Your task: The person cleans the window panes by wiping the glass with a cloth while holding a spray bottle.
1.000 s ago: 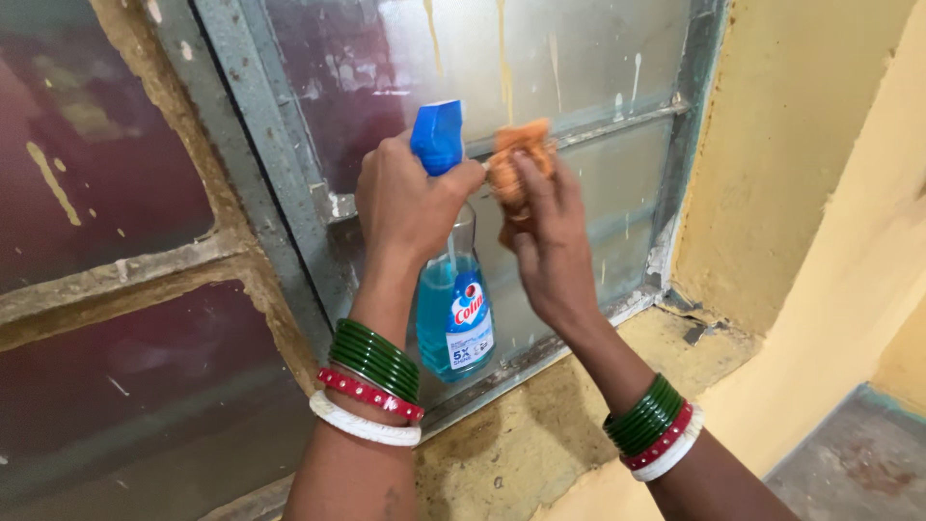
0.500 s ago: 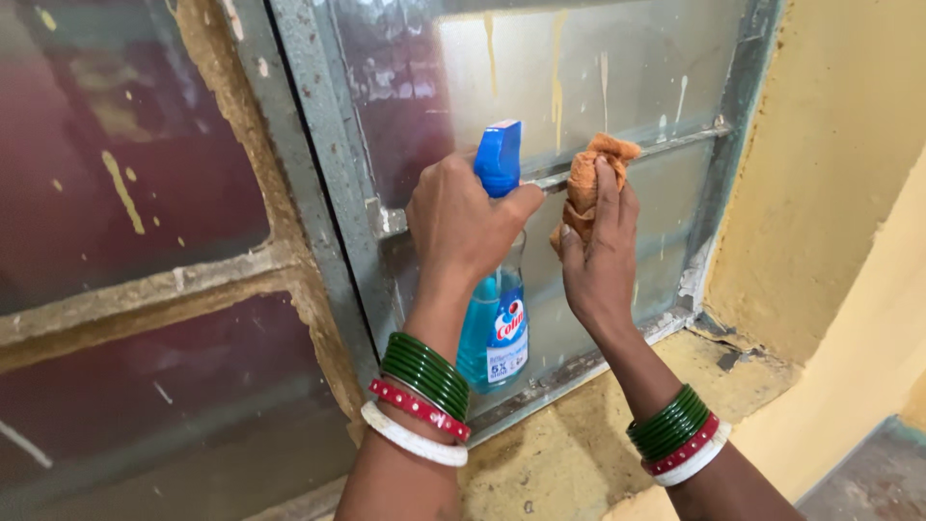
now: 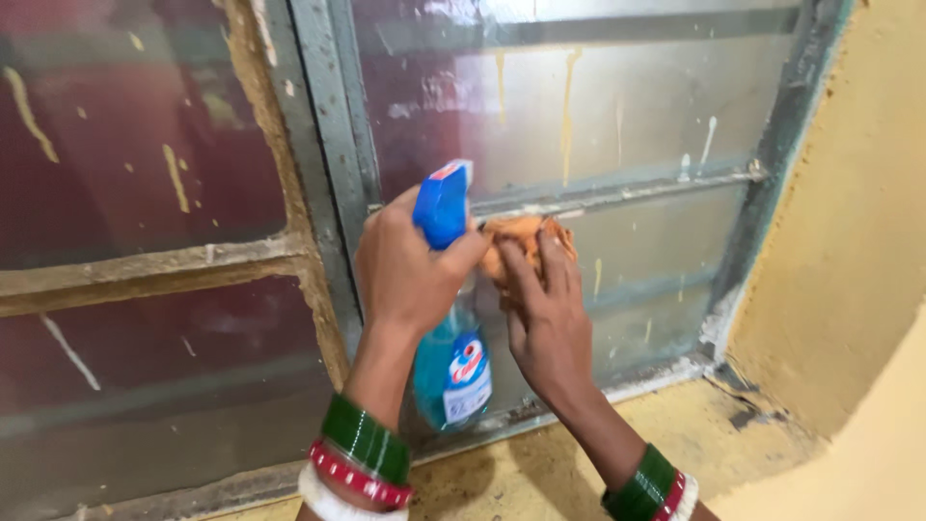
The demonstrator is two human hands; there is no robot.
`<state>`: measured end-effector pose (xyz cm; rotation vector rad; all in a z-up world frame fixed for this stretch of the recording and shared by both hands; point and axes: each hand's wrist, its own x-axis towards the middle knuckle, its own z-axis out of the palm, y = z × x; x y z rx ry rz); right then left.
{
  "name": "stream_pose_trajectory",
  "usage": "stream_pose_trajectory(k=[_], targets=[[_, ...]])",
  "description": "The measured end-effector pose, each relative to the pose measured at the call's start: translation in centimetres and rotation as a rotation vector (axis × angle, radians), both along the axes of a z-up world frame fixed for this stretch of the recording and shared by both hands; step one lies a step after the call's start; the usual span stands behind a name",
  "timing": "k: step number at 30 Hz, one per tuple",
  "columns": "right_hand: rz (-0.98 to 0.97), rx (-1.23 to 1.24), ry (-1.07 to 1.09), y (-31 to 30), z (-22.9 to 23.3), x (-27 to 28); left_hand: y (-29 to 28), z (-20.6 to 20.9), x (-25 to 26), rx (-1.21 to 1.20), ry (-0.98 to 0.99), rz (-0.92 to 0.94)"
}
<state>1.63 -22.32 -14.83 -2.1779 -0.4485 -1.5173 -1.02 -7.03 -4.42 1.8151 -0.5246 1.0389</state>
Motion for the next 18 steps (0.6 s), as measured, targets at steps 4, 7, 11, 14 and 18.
stream_pose_trajectory(k=[4,7,11,14,18], targets=[[0.146,0.014,0.025,-1.5,0.4,-0.5,2.0,-0.2,-1.4,0.054,0.045,0.228],[0.187,0.230,-0.093,-2.2,1.0,-0.3,3.5,-0.4,-2.1,0.040,0.147,0.267],[0.049,0.311,-0.063,-0.9,0.9,0.6,4.4,-1.1,-2.0,0.045,0.188,0.245],[-0.016,0.284,-0.039,0.5,0.6,0.6,4.9,-1.5,-1.9,0.008,0.182,0.169],[-0.027,0.250,-0.006,2.3,0.5,0.1,5.0,-1.7,-1.6,-0.002,0.157,0.150]])
